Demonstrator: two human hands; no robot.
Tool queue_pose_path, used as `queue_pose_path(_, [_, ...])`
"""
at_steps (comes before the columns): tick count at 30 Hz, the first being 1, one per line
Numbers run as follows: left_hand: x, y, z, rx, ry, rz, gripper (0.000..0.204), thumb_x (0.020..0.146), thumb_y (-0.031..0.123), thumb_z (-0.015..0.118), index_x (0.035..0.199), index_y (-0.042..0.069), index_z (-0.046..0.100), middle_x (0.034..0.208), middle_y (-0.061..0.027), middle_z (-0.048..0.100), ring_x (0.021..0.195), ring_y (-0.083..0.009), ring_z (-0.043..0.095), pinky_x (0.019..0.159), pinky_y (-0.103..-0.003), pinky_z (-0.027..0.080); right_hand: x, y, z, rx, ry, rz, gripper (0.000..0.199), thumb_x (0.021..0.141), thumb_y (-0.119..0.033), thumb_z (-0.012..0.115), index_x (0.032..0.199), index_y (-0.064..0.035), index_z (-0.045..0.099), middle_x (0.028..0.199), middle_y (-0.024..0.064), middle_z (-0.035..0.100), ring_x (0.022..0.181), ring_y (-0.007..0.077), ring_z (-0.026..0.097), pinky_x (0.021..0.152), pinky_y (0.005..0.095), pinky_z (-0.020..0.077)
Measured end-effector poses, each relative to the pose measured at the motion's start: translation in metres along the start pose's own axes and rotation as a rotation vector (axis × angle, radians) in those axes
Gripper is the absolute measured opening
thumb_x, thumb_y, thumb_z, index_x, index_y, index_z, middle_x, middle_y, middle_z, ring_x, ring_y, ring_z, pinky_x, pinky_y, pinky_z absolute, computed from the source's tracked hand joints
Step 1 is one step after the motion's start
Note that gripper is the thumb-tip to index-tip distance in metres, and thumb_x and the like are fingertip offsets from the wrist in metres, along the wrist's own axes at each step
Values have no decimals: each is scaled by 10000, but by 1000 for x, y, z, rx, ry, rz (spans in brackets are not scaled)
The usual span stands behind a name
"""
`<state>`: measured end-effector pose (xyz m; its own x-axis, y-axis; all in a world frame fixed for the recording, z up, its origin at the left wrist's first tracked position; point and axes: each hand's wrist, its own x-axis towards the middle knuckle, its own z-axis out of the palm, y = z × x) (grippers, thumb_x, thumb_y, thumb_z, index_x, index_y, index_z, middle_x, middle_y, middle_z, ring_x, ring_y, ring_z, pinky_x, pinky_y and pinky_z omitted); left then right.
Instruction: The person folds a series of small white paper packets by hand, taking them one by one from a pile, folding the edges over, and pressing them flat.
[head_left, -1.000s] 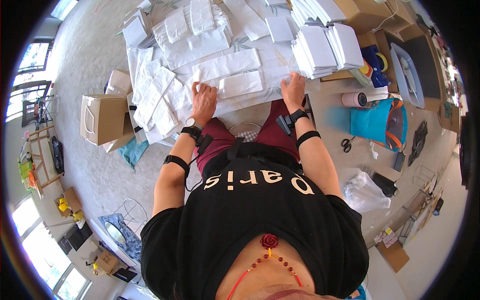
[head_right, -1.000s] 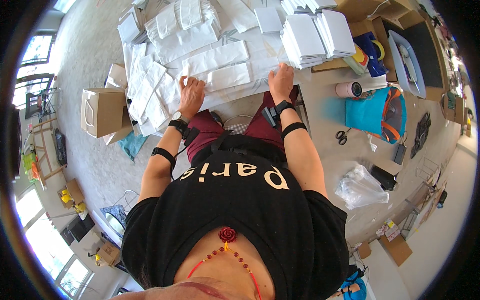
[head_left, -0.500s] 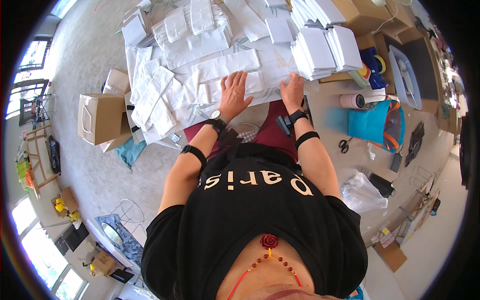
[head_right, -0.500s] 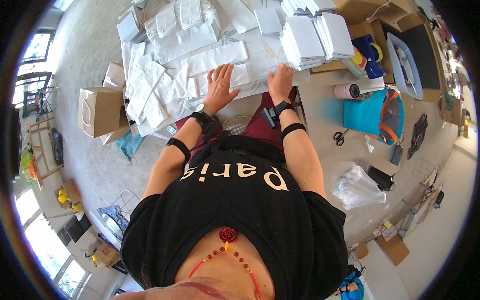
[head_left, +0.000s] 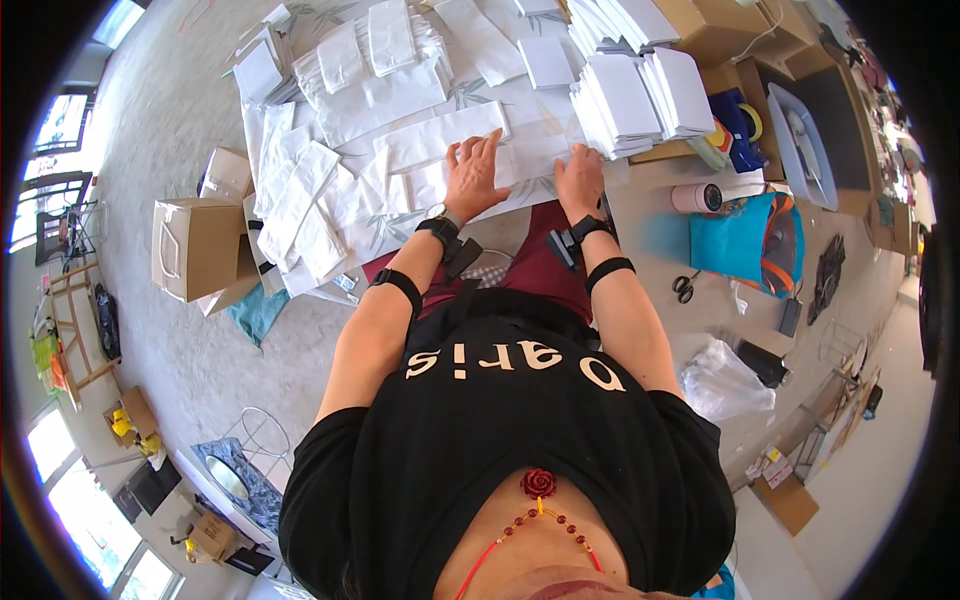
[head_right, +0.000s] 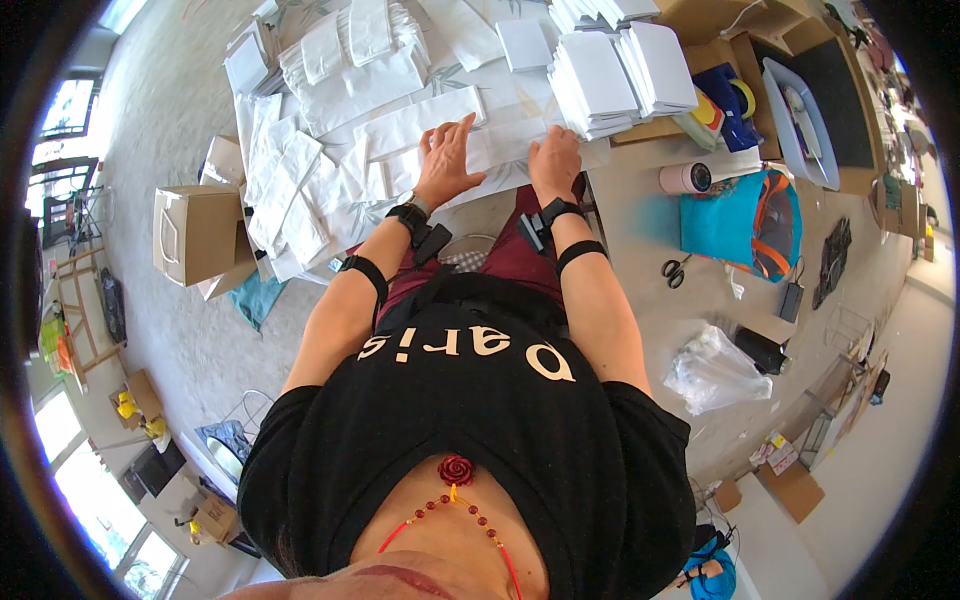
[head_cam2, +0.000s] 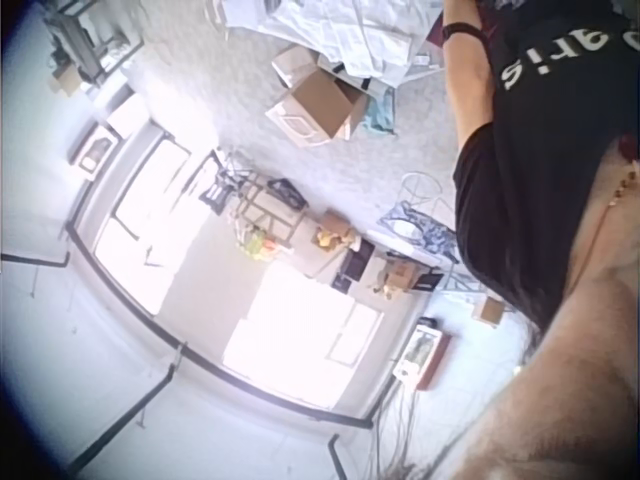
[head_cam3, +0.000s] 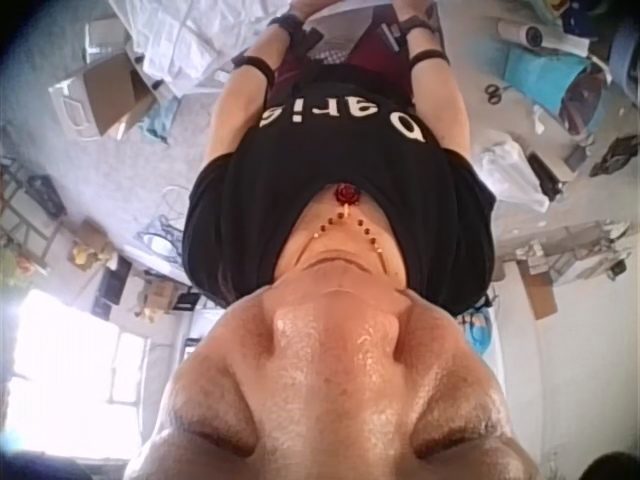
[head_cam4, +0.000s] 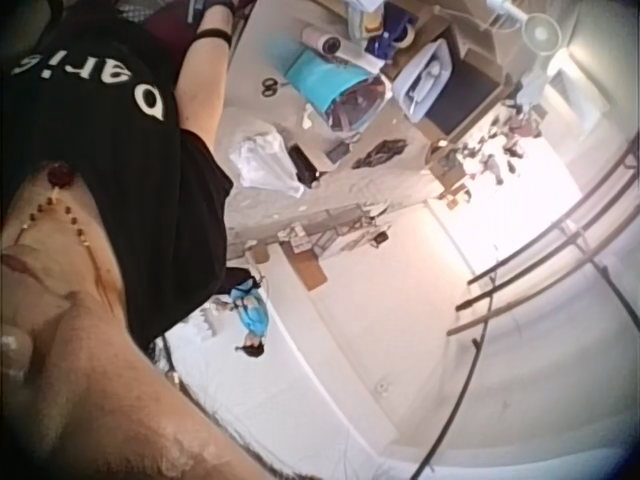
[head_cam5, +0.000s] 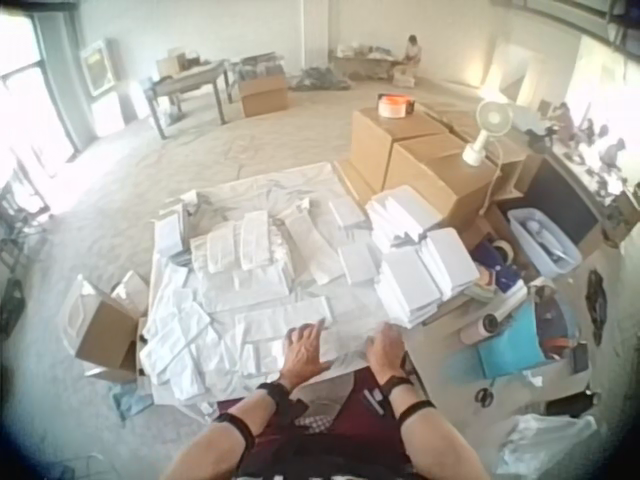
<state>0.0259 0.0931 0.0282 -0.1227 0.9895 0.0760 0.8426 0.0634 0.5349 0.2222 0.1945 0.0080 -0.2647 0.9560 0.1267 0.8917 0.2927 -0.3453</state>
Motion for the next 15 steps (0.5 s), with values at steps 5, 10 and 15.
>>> queue_pose_path(5, [5, 0, 5, -24, 1, 6, 1098, 659, 280, 864, 1584, 94, 302, 1363, -115, 574, 1375, -313, 439, 1176, -562, 214, 4, 4, 4, -18, -36, 19, 389, 873, -217, 756, 1177, -30, 603, 1119, 194, 642, 1065, 389, 634, 874, 486, 545])
queue_pose_path(10, [7, -2, 9, -28, 27, 10, 1072, 677, 283, 871, 1575, 93, 317, 1339, -110, 587, 1366, -316, 443, 1174, -562, 214, 4, 3, 2, -15, -54, 46, 325, 883, -239, 723, 1094, -20, 606, 1089, 183, 644, 1060, 374, 648, 840, 501, 560])
queue_pose_path(15, [1, 7, 7, -78, 216, 33, 844, 732, 252, 857, 1471, 103, 477, 1301, -119, 593, 1329, -336, 462, 1142, -530, 281, 5, 1, 1, -64, -54, 49, 316, 889, -235, 735, 1088, -23, 610, 1110, 181, 641, 1076, 364, 647, 844, 493, 566])
